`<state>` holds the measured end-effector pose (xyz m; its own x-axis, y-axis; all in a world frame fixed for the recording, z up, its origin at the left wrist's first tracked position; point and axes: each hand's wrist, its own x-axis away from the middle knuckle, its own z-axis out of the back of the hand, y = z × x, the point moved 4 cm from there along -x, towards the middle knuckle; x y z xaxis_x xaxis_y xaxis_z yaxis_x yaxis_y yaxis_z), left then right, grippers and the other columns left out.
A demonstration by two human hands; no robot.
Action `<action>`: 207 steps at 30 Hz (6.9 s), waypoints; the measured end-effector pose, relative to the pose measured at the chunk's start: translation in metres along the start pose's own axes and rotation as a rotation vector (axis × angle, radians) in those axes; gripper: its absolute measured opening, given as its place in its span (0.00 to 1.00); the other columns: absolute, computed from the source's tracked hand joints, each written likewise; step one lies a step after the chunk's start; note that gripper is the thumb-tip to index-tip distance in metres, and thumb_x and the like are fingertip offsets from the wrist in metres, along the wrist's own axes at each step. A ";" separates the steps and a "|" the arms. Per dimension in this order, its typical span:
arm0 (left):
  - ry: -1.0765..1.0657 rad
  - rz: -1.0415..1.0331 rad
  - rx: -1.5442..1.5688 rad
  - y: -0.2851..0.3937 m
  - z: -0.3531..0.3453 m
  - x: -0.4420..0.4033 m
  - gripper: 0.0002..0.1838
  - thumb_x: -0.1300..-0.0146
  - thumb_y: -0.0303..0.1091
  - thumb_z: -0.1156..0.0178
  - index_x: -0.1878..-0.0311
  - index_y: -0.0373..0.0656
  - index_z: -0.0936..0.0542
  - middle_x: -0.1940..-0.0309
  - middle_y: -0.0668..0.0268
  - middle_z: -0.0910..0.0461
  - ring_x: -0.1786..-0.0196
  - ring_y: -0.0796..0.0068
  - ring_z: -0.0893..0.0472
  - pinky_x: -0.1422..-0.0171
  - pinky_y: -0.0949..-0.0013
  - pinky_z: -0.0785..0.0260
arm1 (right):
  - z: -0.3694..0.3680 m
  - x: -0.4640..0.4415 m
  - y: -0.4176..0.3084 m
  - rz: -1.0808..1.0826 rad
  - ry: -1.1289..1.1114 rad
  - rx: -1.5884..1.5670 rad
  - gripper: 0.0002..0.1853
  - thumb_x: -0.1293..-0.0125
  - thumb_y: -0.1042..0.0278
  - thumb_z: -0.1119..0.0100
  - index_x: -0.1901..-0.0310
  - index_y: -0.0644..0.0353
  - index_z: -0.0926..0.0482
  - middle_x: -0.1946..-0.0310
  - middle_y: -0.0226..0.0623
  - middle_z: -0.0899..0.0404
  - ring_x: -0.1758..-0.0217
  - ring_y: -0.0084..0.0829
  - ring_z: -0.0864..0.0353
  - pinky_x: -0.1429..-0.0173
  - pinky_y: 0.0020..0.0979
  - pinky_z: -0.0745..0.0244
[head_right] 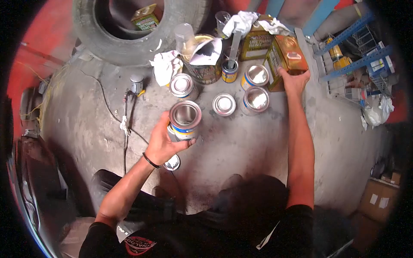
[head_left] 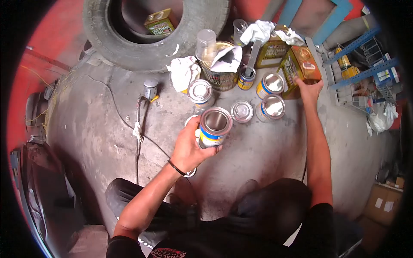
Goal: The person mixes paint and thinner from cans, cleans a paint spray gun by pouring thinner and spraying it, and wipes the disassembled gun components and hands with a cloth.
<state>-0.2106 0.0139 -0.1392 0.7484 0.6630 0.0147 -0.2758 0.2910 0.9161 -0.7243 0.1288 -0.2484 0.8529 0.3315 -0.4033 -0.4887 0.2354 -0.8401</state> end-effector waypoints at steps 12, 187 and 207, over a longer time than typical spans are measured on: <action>0.110 -0.216 -0.299 -0.006 0.011 -0.016 0.48 0.53 0.37 0.16 0.27 0.42 0.27 0.36 0.54 0.17 0.32 0.48 0.19 0.24 0.48 0.29 | 0.094 0.041 -0.147 0.019 0.037 0.242 0.54 0.48 0.62 0.12 0.25 0.70 0.37 0.31 0.53 0.24 0.27 0.45 0.23 0.23 0.43 0.29; 0.439 0.405 -0.275 -0.186 0.045 0.126 0.48 0.56 0.49 0.17 0.30 0.51 0.28 0.35 0.54 0.26 0.27 0.49 0.28 0.19 0.42 0.40 | -0.172 0.275 -0.337 0.887 -1.340 0.911 0.38 0.51 0.42 0.19 0.42 0.58 0.17 0.61 0.50 0.08 0.55 0.53 0.07 0.48 0.51 0.14; 0.030 0.660 -0.152 -0.193 0.050 0.109 0.50 0.57 0.58 0.16 0.37 0.35 0.26 0.45 0.46 0.17 0.40 0.47 0.17 0.34 0.55 0.24 | -0.107 0.261 -0.212 -0.039 -1.452 0.085 0.44 0.47 0.71 0.21 0.27 0.60 0.31 0.36 0.36 0.21 0.30 0.29 0.21 0.22 0.37 0.28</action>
<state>-0.0460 -0.0047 -0.2940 0.3779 0.7531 0.5385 -0.7527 -0.0888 0.6524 -0.3782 0.0673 -0.2141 -0.0422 0.9252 0.3770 -0.5228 0.3011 -0.7975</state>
